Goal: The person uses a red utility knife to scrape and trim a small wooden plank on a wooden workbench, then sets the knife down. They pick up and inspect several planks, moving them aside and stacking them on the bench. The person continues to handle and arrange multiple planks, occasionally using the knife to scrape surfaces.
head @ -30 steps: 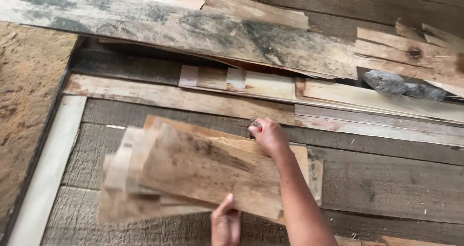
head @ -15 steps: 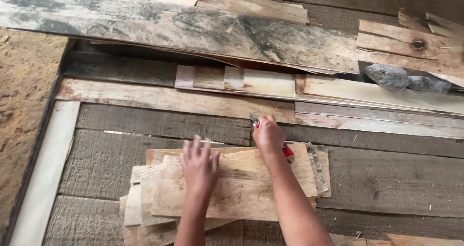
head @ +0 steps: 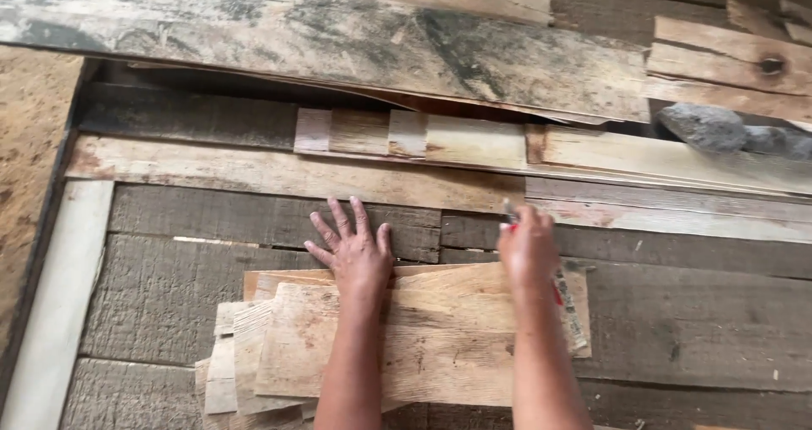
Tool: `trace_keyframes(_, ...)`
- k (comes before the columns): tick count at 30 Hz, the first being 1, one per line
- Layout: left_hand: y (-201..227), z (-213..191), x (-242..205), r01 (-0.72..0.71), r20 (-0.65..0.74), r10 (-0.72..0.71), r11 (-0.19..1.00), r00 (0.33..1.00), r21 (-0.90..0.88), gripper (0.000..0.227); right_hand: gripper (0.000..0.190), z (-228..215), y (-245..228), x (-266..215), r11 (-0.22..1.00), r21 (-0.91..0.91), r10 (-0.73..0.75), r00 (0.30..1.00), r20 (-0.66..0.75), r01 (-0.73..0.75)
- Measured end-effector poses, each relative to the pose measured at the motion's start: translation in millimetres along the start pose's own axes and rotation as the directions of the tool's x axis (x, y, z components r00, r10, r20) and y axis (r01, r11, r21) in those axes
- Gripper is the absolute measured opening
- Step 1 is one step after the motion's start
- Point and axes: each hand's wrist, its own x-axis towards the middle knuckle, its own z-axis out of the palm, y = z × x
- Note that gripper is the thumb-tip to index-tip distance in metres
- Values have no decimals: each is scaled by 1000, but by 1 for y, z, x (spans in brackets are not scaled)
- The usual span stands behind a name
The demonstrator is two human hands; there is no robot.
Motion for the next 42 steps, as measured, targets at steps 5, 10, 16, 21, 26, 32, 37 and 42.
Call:
trace_keyframes(5,2,1,1,-16,-8,17,999,1000,33,75,37,13,29,27,997,-22,68,998,-8,-68)
trace_keyframes(10,-8,15,8,-52,-56,51,998,997,-19,77,41,6,24,19,997,-72,27,1000,-12,-28)
trace_keyframes(16,-20,-15,-53,-207,-264,172,972,949,-112,62,40,-20,-31,-69,908,-10,-410,894,180,418)
trace_keyframes(21,-58,-8,-125,-230,-124,220,971,967,-67,48,59,-10,-46,-126,868,-172,-373,840,394,466)
trace_keyframes(26,-84,-8,-165,-286,8,286,958,958,19,53,52,-11,-24,-155,840,-193,-385,807,447,508)
trace_keyframes(32,-129,-41,-189,-249,-567,238,967,789,59,56,50,-3,45,-178,867,-222,-362,870,335,446)
trace_keyframes(37,-188,-30,-183,62,-241,-76,996,968,-65,76,61,-47,59,-274,853,-200,-380,836,395,482)
trace_keyframes(42,-176,-62,-182,186,-87,-213,949,973,-253,85,83,-43,66,-339,814,-166,-460,791,404,557)
